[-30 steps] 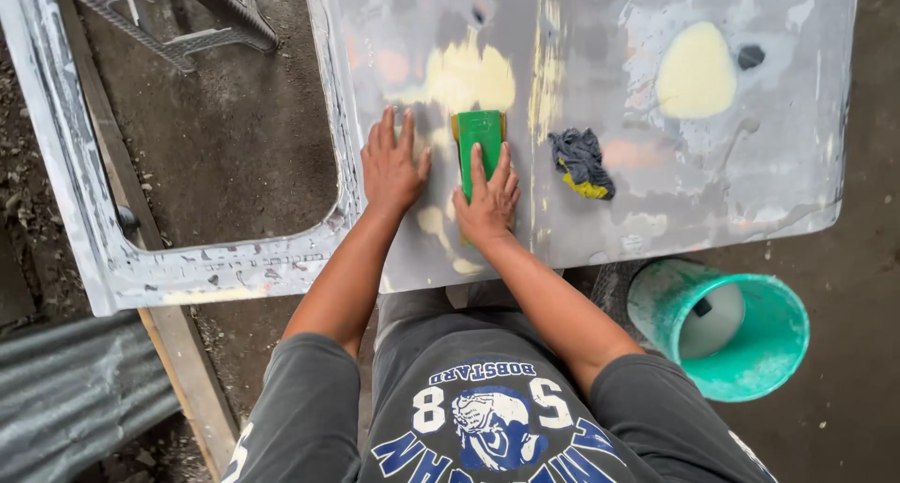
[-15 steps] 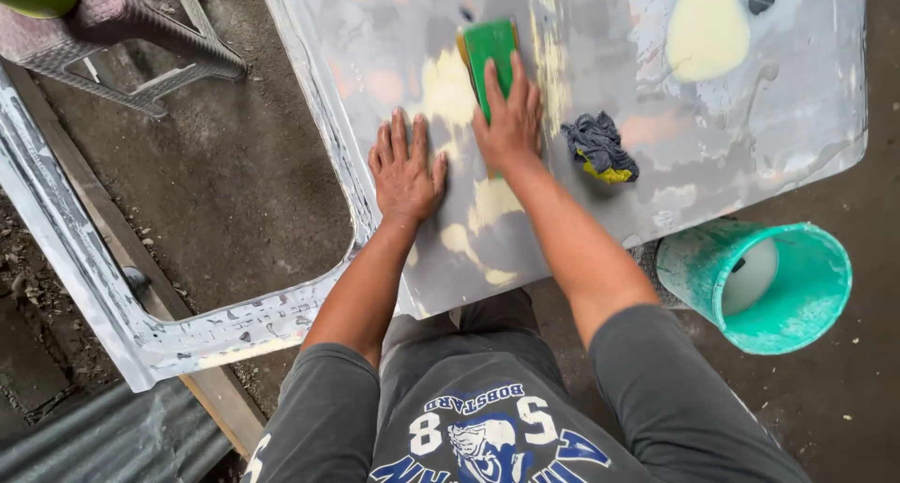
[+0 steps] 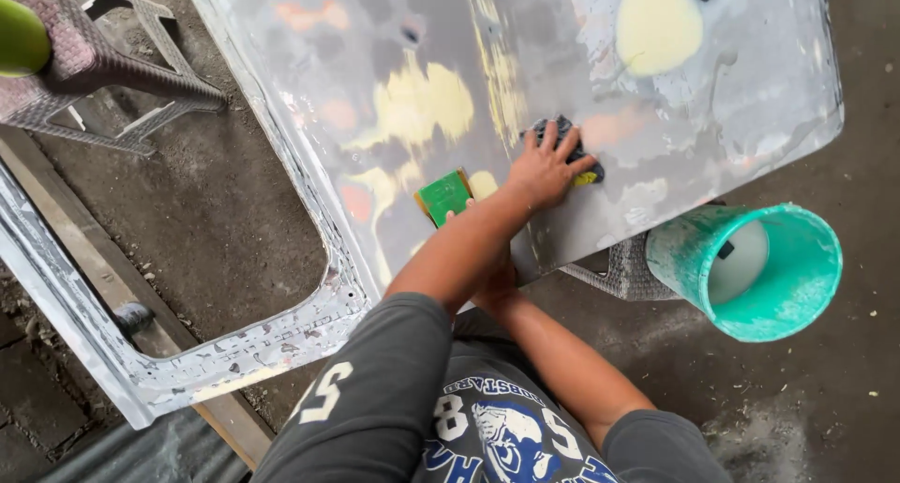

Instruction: The person sands a large, flat, gray surface using a green sanding block in their right hand while holding a dark cloth in their left hand. They move the sanding block back and forth across the surface, focusing on areas with yellowish residue.

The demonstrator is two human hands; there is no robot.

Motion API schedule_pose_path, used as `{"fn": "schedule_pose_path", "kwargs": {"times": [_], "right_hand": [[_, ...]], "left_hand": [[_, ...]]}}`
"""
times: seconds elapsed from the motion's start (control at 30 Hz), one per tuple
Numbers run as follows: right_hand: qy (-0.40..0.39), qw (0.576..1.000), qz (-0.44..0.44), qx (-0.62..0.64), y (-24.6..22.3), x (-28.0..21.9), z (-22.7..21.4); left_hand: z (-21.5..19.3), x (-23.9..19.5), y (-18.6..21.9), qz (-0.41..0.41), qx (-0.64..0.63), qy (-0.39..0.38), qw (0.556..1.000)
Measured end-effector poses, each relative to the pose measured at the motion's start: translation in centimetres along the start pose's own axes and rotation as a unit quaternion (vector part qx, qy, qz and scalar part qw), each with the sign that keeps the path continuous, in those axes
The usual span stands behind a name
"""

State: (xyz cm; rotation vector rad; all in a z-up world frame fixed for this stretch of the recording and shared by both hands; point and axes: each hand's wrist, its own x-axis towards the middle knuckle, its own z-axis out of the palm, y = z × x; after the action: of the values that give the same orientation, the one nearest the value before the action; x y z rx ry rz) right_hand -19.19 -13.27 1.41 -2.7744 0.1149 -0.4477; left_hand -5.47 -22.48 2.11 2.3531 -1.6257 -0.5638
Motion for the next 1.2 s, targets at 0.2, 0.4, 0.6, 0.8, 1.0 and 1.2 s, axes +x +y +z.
{"fn": "schedule_pose_path", "kwargs": {"times": [0.2, 0.4, 0.6, 0.8, 1.0, 1.2], "right_hand": [[-0.093, 0.995, 0.044, -0.002, 2.3, 3.2, 1.7], [-0.103, 0.993, 0.051, 0.008, 5.0, 11.3, 5.6], [-0.047, 0.997, 0.059, -0.008, 5.7, 22.4, 9.0], [-0.065, 0.995, 0.073, 0.008, 3.9, 13.1, 4.9], [-0.104, 0.990, 0.096, -0.007, 3.5, 5.9, 3.1], [-0.035, 0.996, 0.084, 0.015, 5.9, 17.7, 8.2]], "left_hand": [[1.8, 1.2, -10.7, -0.041, 0.020, 0.137, 0.990], [-4.0, -12.8, -26.0, -0.372, -0.019, 0.296, 0.880], [-0.5, -20.2, -16.8, -0.352, -0.058, 0.289, 0.888], [4.2, -19.9, -17.3, -0.377, -0.035, 0.320, 0.868], [4.2, -19.6, -17.1, -0.381, -0.023, 0.287, 0.878], [4.2, -19.6, -17.1, -0.380, -0.019, 0.290, 0.878]]}}
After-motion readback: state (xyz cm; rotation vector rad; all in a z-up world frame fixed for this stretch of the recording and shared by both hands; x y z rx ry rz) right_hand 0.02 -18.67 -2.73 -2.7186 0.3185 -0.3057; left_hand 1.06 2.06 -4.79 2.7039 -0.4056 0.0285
